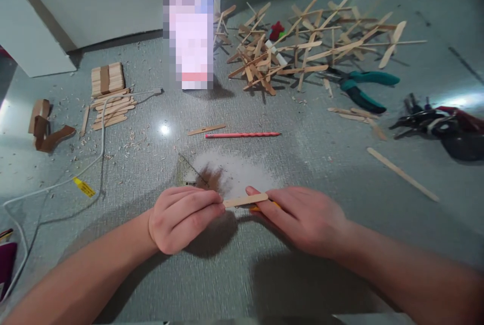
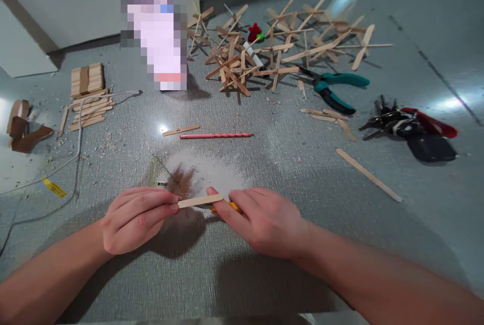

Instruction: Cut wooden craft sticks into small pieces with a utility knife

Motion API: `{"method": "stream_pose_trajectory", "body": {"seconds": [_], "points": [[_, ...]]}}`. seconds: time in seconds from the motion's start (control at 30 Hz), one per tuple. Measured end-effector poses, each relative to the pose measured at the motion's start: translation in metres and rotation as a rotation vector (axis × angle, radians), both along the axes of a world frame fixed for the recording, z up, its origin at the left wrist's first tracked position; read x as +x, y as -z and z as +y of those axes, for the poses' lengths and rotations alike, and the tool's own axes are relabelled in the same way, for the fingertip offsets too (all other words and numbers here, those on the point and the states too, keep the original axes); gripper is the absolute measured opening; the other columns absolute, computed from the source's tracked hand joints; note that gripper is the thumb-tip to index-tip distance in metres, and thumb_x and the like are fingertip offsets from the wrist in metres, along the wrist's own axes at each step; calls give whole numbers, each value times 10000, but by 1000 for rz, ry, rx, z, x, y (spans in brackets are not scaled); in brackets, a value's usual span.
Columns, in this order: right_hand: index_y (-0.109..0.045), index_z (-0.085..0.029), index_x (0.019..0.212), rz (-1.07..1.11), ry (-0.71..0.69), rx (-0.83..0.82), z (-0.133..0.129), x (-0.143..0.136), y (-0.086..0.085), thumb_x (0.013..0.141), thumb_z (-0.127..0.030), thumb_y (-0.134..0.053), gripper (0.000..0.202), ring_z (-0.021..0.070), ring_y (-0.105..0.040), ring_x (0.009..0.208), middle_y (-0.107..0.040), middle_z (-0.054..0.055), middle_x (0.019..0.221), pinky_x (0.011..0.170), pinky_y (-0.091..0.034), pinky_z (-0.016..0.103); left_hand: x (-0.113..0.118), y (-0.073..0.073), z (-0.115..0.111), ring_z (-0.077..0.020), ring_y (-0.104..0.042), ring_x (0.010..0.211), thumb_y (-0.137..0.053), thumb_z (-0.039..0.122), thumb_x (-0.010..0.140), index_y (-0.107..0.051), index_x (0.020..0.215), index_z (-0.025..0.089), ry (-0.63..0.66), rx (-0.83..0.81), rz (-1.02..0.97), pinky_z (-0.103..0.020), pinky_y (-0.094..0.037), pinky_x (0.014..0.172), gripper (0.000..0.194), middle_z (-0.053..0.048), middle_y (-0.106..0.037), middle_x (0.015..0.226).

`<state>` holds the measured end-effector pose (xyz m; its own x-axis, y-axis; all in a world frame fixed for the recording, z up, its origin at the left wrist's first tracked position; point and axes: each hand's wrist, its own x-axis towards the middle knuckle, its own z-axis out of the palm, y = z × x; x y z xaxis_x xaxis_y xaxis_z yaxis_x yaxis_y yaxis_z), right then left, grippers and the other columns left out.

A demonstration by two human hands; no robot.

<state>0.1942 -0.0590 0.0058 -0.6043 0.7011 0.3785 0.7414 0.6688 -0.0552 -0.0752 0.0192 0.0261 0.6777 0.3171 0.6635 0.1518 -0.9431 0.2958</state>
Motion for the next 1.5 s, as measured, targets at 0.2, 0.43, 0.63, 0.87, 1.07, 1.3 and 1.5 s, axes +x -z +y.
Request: {"method": "stream_pose_trajectory", "body": {"seconds": [0.2, 0.43, 0.63, 0.87, 1.07, 1.3, 1.5], "points": [[-644, -143, 1146, 56, 16, -61, -1, -3, 1, 1020, -276, -538, 212, 136, -555, 550, -634, -15, 686, 533, -374, 303, 5, 3, -1, -112, -749, 806, -606, 91, 942, -693, 980, 137, -64, -93, -44, -198, -636, 779, 105, -49, -772, 945], [-575, -102, 1250, 184, 66, -187, -4, -9, 2, 1060, -304, -450, 304, 138, -632, 550, -719, 26, 735, 520, -412, 271, 15, 1, 2, -107, -749, 770, -679, 98, 899, -692, 909, 175, -181, -319, -28, -189, -631, 724, 79, -31, -777, 915], [-533, -166, 1363, 309, 112, -532, -6, -2, 3, 1062, -385, -400, 395, 181, -753, 796, -785, 88, 1037, 662, -541, 278, 20, 9, 9, -119, -758, 803, -713, 124, 897, -714, 948, 196, -186, -400, -66, -208, -639, 734, 88, -31, -786, 923], [-576, -197, 1318, 365, 131, -673, -1, -2, -6, 1036, -384, -455, 360, 197, -751, 868, -779, 78, 1081, 720, -541, 290, 20, 9, 8, -89, -719, 704, -714, 104, 893, -726, 993, 202, -202, -417, -49, -181, -600, 630, 141, -17, -772, 876], [-565, -165, 1294, 341, 119, -652, -4, -4, -2, 1052, -424, -417, 384, 201, -747, 813, -781, 77, 1029, 676, -523, 292, 21, 6, 6, -98, -714, 707, -699, 105, 901, -738, 957, 224, -200, -450, -49, -202, -593, 613, 137, -5, -773, 852], [-563, -148, 1296, 355, 97, -619, -8, -7, 2, 1062, -426, -397, 399, 205, -757, 820, -782, 99, 1030, 681, -539, 297, 21, 3, 1, -91, -717, 684, -716, 89, 883, -746, 933, 234, -182, -545, -96, -201, -599, 597, 157, -4, -779, 851], [-570, -148, 1276, 352, 90, -586, -9, -8, 3, 1070, -439, -365, 411, 195, -752, 789, -785, 89, 988, 643, -517, 281, 21, 3, -2, -79, -721, 707, -714, 51, 869, -736, 916, 206, -156, -536, -135, -178, -612, 635, 163, -9, -782, 859]]}}
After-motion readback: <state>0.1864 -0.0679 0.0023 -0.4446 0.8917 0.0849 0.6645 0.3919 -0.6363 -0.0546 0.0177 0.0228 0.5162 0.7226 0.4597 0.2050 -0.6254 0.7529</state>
